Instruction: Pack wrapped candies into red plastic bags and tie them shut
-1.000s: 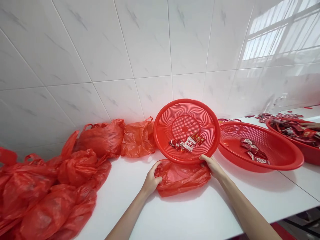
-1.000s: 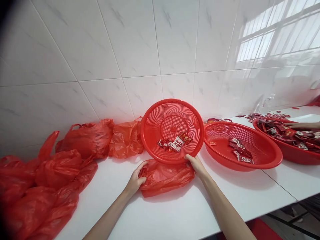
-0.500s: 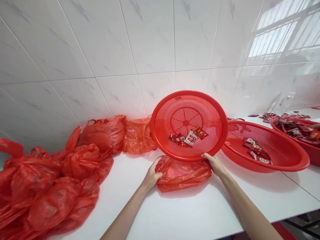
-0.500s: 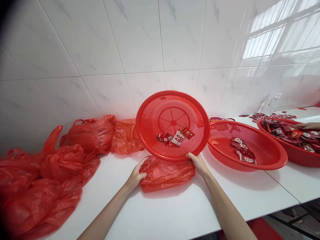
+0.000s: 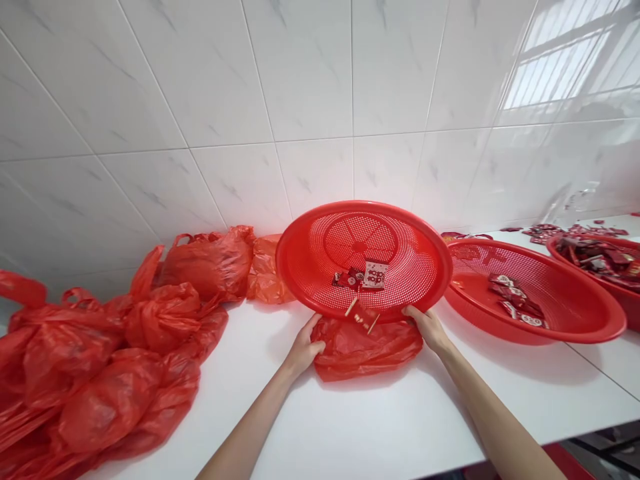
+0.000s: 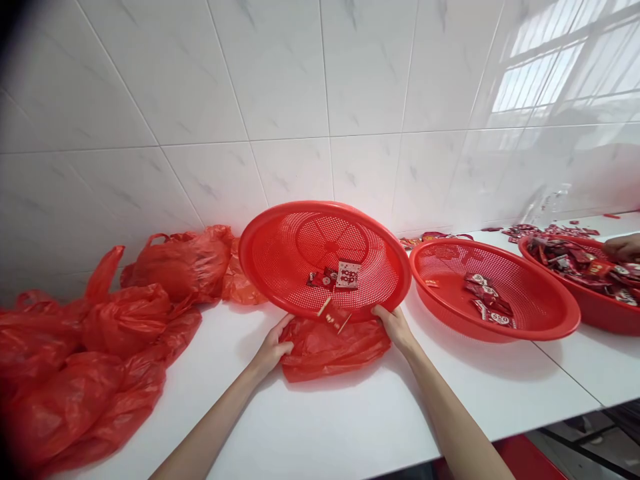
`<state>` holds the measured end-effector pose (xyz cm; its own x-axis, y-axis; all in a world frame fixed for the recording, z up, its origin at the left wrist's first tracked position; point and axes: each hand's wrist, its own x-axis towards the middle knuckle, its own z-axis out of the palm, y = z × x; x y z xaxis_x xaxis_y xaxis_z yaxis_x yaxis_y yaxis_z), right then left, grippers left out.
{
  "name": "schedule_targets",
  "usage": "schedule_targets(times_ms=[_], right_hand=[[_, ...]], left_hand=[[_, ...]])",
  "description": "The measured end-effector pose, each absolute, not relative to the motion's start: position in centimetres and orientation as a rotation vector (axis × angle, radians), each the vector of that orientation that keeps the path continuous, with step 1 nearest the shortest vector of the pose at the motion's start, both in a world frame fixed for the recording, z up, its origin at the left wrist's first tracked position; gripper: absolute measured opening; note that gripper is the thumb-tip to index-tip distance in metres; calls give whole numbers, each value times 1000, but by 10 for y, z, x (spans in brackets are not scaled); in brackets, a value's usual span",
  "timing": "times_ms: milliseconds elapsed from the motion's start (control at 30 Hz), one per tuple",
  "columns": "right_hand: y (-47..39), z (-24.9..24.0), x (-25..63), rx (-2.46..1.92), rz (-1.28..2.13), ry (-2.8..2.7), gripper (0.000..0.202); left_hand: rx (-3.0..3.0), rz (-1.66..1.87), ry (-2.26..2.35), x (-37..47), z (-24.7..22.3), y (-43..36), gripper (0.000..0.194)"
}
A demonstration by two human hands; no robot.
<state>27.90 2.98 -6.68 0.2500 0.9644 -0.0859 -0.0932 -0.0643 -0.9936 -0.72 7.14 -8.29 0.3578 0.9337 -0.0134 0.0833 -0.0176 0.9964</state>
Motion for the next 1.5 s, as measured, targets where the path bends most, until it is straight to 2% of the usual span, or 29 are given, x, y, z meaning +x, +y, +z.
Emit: schedule_targets(times_ms=[367,667,867,1200,1367,1500], right_hand=[[29,-66,278,-1307,918,-931,21],[30,-66,277,-1286,877,-865,28],[30,-65,273,-1257,933,-764,32],[34,-68,270,-1138,1105,-711,34],[38,-76,263,-1120,1231,-778,37],[40,-76,262,-1111,1305,-812,32]], left_hand=[[1285,878,938,-5,-77,69,76],[1307,891,948,-6,-84,71,87],[1332,910,957,-9,-93,75,93],[1379,1091,974,-12,-113,79,81],[1424,1098,987,-13,-114,79,77],[1440,1076,1032,-14,-111,81,75]])
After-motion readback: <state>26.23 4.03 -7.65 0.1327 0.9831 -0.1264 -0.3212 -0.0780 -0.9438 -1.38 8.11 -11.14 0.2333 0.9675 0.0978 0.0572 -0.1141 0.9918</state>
